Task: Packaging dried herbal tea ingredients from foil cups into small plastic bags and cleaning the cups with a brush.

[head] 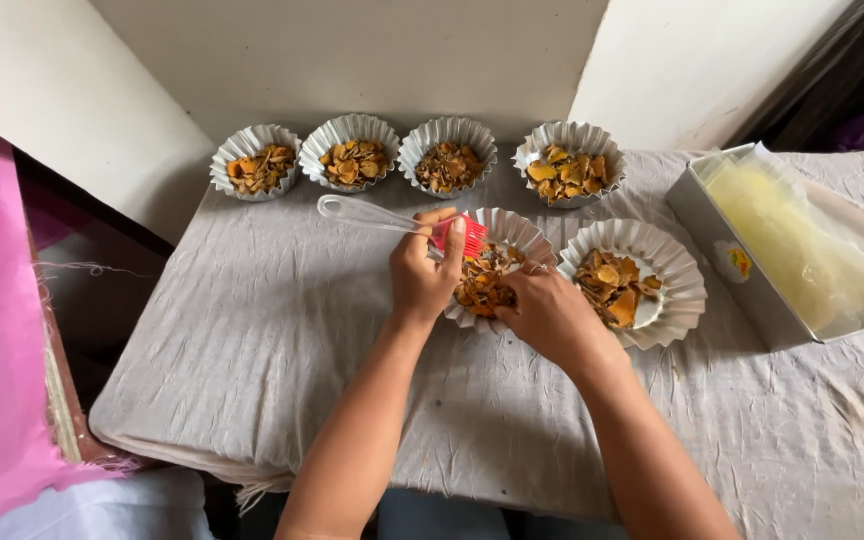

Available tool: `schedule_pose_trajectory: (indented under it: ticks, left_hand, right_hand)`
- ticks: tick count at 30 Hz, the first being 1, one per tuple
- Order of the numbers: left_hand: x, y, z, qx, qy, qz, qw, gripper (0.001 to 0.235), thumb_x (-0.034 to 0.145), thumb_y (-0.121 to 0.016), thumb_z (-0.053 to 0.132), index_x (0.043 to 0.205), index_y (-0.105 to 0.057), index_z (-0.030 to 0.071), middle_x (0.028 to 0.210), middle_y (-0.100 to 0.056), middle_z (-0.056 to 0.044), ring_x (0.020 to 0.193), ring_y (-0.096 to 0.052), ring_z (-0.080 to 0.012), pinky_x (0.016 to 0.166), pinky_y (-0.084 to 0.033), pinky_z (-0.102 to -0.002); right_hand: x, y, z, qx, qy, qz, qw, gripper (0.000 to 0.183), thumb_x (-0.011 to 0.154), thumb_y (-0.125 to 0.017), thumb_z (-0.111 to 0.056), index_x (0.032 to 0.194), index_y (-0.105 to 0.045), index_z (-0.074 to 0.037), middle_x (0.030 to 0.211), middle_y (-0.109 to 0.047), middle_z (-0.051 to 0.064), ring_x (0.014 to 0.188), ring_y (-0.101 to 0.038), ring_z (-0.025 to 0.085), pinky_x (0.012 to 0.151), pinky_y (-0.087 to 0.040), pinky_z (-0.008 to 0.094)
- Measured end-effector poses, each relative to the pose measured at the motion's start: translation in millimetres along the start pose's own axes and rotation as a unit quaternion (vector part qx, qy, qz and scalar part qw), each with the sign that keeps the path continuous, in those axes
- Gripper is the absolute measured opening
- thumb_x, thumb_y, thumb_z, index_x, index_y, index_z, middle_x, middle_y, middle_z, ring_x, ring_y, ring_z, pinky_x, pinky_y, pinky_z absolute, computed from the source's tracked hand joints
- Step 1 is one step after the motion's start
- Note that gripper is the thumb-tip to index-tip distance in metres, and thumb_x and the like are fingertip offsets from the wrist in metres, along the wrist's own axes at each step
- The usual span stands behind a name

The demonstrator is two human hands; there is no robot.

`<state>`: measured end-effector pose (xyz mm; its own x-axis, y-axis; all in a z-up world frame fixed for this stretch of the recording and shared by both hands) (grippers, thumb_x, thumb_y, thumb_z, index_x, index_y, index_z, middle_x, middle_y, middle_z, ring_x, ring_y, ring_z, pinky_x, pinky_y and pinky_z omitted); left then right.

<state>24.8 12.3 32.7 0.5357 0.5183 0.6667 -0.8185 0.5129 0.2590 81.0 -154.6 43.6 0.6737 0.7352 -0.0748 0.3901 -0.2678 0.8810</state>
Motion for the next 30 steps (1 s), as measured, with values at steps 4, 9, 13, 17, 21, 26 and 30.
schedule_pose_trajectory:
  ticks: [4, 9, 13, 17, 21, 26, 30]
  left_hand:
    - [-2.5, -3.4, 1.1, -0.006, 0.021, -0.022, 1.0, 0.022, 0.102, -0.065, 0.031, 0.107, -0.07, 0.01, 0.086, -0.075, -0.012, 0.081, -0.075, -0.0296, 0.066, -0.063, -0.039]
    - [-6.0, -11.3, -11.6, 0.014, 0.072, -0.031, 0.997, 0.024, 0.1, -0.066, 0.034, 0.107, -0.07, 0.012, 0.089, -0.076, -0.013, 0.086, -0.076, -0.0321, 0.068, -0.064, -0.041]
    - [-5.7, -7.6, -8.8, -0.017, 0.127, -0.03, 0.991, 0.024, 0.098, -0.066, 0.033, 0.105, -0.071, 0.01, 0.089, -0.076, -0.015, 0.087, -0.076, -0.0341, 0.069, -0.063, -0.043]
    - [-1.1, -5.0, -5.5, -0.036, 0.185, -0.047, 0.981, 0.026, 0.098, -0.065, 0.033, 0.104, -0.072, 0.009, 0.087, -0.076, -0.017, 0.083, -0.076, -0.036, 0.066, -0.062, -0.043]
    - [-2.5, -2.2, -5.9, -0.04, 0.204, -0.045, 0.977, 0.021, 0.096, -0.064, 0.03, 0.102, -0.072, 0.012, 0.085, -0.076, -0.017, 0.083, -0.076, -0.036, 0.066, -0.062, -0.045]
    - [-2.8, 1.6, -2.6, -0.017, 0.213, -0.023, 0.977, 0.017, 0.094, -0.066, 0.029, 0.099, -0.072, 0.014, 0.082, -0.075, -0.015, 0.082, -0.076, -0.0342, 0.065, -0.062, -0.044]
    - [-0.1, 8.3, 7.1, -0.041, 0.18, 0.015, 0.983, 0.015, 0.095, -0.066, 0.026, 0.099, -0.072, 0.012, 0.081, -0.075, -0.017, 0.077, -0.076, -0.0334, 0.064, -0.062, -0.042]
  right_hand:
    - [15.9, -27.5, 27.5, -0.049, 0.03, 0.03, 0.998, 0.035, 0.085, -0.074, -0.029, 0.114, -0.077, -0.009, 0.1, -0.076, 0.018, 0.095, -0.073, 0.04, 0.08, -0.061, 0.05]
    - [18.6, -24.4, 28.0, -0.016, 0.007, 0.061, 0.998, 0.03, 0.088, -0.069, -0.032, 0.11, -0.079, -0.013, 0.097, -0.076, 0.017, 0.092, -0.073, 0.04, 0.081, -0.061, 0.051]
    - [14.1, -2.2, 11.5, 0.082, 0.034, 0.136, 0.987, 0.027, 0.089, -0.071, -0.024, 0.112, -0.078, -0.013, 0.098, -0.077, 0.017, 0.094, -0.072, 0.04, 0.081, -0.06, 0.051]
    - [-5.4, 22.1, -5.6, 0.205, -0.044, 0.158, 0.965, 0.03, 0.09, -0.071, -0.035, 0.116, -0.079, -0.022, 0.099, -0.079, 0.008, 0.097, -0.074, 0.032, 0.082, -0.059, 0.046]
    - [9.6, 4.7, 19.0, 0.303, -0.041, 0.158, 0.939, 0.031, 0.094, -0.071, -0.035, 0.119, -0.079, -0.019, 0.094, -0.08, 0.009, 0.09, -0.076, 0.024, 0.078, -0.06, 0.038]
    - [6.2, 13.7, 12.2, 0.431, -0.032, 0.158, 0.888, 0.029, 0.096, -0.071, -0.017, 0.12, -0.075, -0.001, 0.092, -0.077, 0.019, 0.084, -0.072, 0.017, 0.072, -0.061, 0.032]
    - [7.5, 11.4, 12.4, 0.464, -0.035, 0.162, 0.87, 0.026, 0.095, -0.072, -0.012, 0.117, -0.075, 0.002, 0.093, -0.076, 0.021, 0.084, -0.072, 0.019, 0.074, -0.063, 0.032]
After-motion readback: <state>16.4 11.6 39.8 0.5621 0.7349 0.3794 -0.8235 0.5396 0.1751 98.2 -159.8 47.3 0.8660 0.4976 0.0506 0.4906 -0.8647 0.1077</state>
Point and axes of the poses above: each hand's wrist, its own x-axis towards the middle knuckle, its own y-axis out of the back of the hand, z = x × y, the point moved 5 cm from there along x, towards the middle knuckle
